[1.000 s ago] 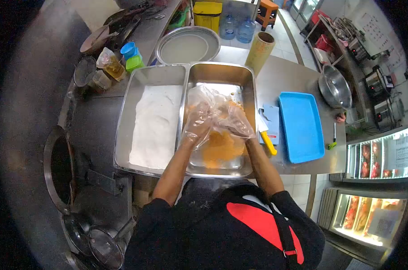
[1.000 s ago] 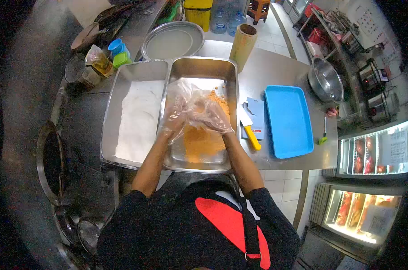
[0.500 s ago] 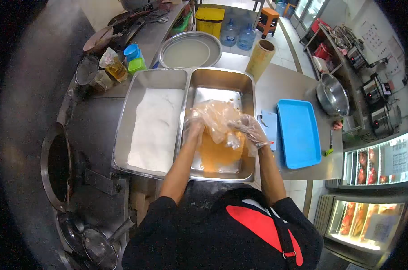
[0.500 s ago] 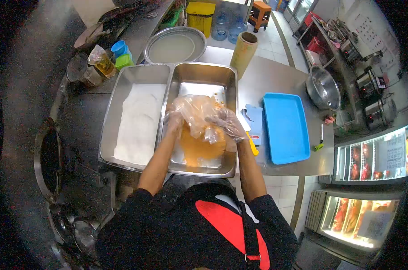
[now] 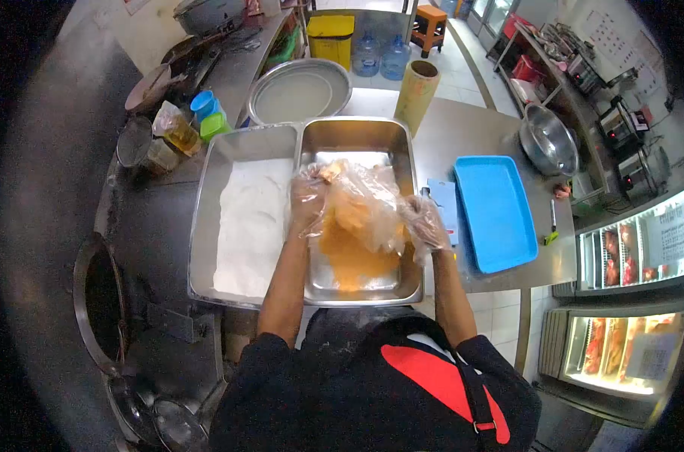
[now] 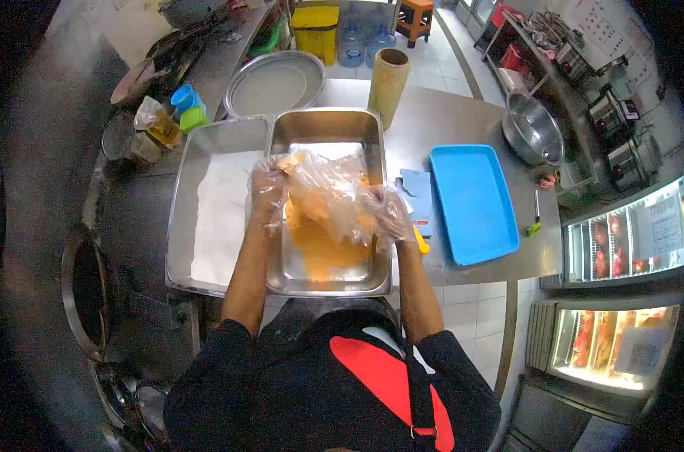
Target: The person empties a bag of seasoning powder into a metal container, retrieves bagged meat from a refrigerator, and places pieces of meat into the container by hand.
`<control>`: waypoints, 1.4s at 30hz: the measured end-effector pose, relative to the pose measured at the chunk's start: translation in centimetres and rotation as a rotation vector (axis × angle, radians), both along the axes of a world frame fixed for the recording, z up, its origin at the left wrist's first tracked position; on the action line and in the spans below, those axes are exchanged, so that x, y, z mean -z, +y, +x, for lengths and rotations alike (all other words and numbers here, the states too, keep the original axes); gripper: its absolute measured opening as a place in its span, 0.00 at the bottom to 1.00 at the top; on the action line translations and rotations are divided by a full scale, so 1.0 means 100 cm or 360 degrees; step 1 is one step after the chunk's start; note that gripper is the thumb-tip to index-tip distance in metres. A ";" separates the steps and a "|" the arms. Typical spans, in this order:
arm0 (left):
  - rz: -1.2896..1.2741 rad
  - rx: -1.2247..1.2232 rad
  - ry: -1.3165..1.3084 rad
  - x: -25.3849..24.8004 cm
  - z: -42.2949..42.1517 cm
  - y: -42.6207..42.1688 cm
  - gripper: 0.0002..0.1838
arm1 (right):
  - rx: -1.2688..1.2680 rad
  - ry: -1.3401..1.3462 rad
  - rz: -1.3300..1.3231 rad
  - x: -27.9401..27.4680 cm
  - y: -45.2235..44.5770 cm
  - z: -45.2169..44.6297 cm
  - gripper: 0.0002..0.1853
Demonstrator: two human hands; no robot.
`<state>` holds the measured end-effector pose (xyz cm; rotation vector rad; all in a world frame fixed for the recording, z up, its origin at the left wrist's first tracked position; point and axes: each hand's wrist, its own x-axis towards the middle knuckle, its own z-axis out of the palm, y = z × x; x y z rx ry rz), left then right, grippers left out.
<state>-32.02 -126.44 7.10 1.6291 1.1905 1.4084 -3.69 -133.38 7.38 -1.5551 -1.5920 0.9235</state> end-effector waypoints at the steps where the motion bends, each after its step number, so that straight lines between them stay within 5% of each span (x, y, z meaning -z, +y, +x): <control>1: -0.0084 0.0025 -0.0191 -0.020 0.006 -0.012 0.05 | 0.0054 -0.0025 0.0014 0.001 -0.004 0.000 0.15; 3: -0.0189 0.0064 -0.0580 -0.059 0.019 -0.020 0.05 | 0.0145 -0.0080 0.0099 -0.004 0.008 0.002 0.13; 4: 0.0075 0.0067 -0.0429 -0.040 0.011 -0.006 0.07 | -0.0007 -0.0256 0.0296 0.021 0.014 0.008 0.11; 6: -0.0332 0.0337 -0.1149 -0.041 0.011 -0.030 0.09 | -0.0284 -0.0869 0.1031 0.032 0.016 0.005 0.10; 8: -0.0174 0.0148 -0.0505 -0.069 0.025 -0.020 0.12 | 0.0066 0.0047 0.0197 0.012 0.022 -0.007 0.09; 11: 0.0257 -0.0020 -0.0095 -0.056 0.023 -0.025 0.11 | -0.0027 -0.0230 0.0272 0.014 0.027 -0.016 0.09; 15: -0.0372 -0.0296 -0.0277 -0.017 -0.005 -0.007 0.03 | 0.0244 0.0064 0.0539 0.014 0.032 -0.001 0.09; 16: -0.0496 -0.0398 -0.0071 0.020 -0.012 0.004 0.02 | 0.0109 -0.0246 0.0670 -0.010 0.029 -0.009 0.08; 18: -0.0701 -0.0122 -0.0954 0.049 -0.027 -0.007 0.03 | 0.0009 -0.0252 0.0738 -0.016 0.031 -0.010 0.07; 22: -0.0520 0.0235 -0.1317 0.113 -0.034 -0.001 0.18 | -0.0089 -0.0409 0.0795 -0.028 0.047 -0.019 0.06; 25: -0.0301 0.0016 -0.0982 0.146 -0.032 -0.027 0.24 | -0.0028 -0.0276 0.0800 -0.008 0.054 -0.019 0.07; 26: -0.0586 -0.0141 -0.1042 0.095 -0.008 -0.047 0.23 | 0.0060 -0.0198 0.0743 -0.009 0.057 -0.020 0.07; 28: -0.0784 -0.0275 -0.0476 0.046 0.023 -0.086 0.25 | 0.0033 -0.0084 0.0380 -0.013 0.055 -0.031 0.09; 30: -0.0510 -0.0146 0.0733 0.038 0.043 -0.106 0.29 | 0.0043 -0.0092 0.0431 -0.002 0.055 -0.035 0.09; 32: -0.0965 0.0494 -0.1359 0.095 0.047 -0.093 0.27 | 0.0087 0.0062 0.0454 -0.006 0.051 -0.035 0.10; 34: -0.0791 0.0398 -0.1580 0.145 0.042 -0.074 0.26 | 0.0082 0.0243 0.0549 -0.015 0.046 -0.039 0.08; 35: -0.0474 0.0047 -0.0721 0.160 0.038 -0.062 0.26 | 0.0091 0.0338 0.0607 -0.017 0.046 -0.039 0.07; 37: -0.0089 -0.0208 -0.0008 0.145 0.026 -0.044 0.21 | 0.0229 0.0241 0.0497 -0.013 0.042 -0.029 0.07; 39: -0.0087 -0.0179 -0.0101 0.095 0.007 -0.034 0.12 | 0.0223 0.0398 0.0330 -0.010 0.036 -0.017 0.08; 40: -0.0137 -0.0213 -0.0045 0.083 -0.003 -0.029 0.10 | 0.0232 0.0021 0.0822 0.016 0.039 -0.008 0.10; 42: -0.0443 -0.0461 0.0475 0.089 -0.015 -0.020 0.09 | 0.0362 0.0263 0.0475 0.034 0.034 0.000 0.11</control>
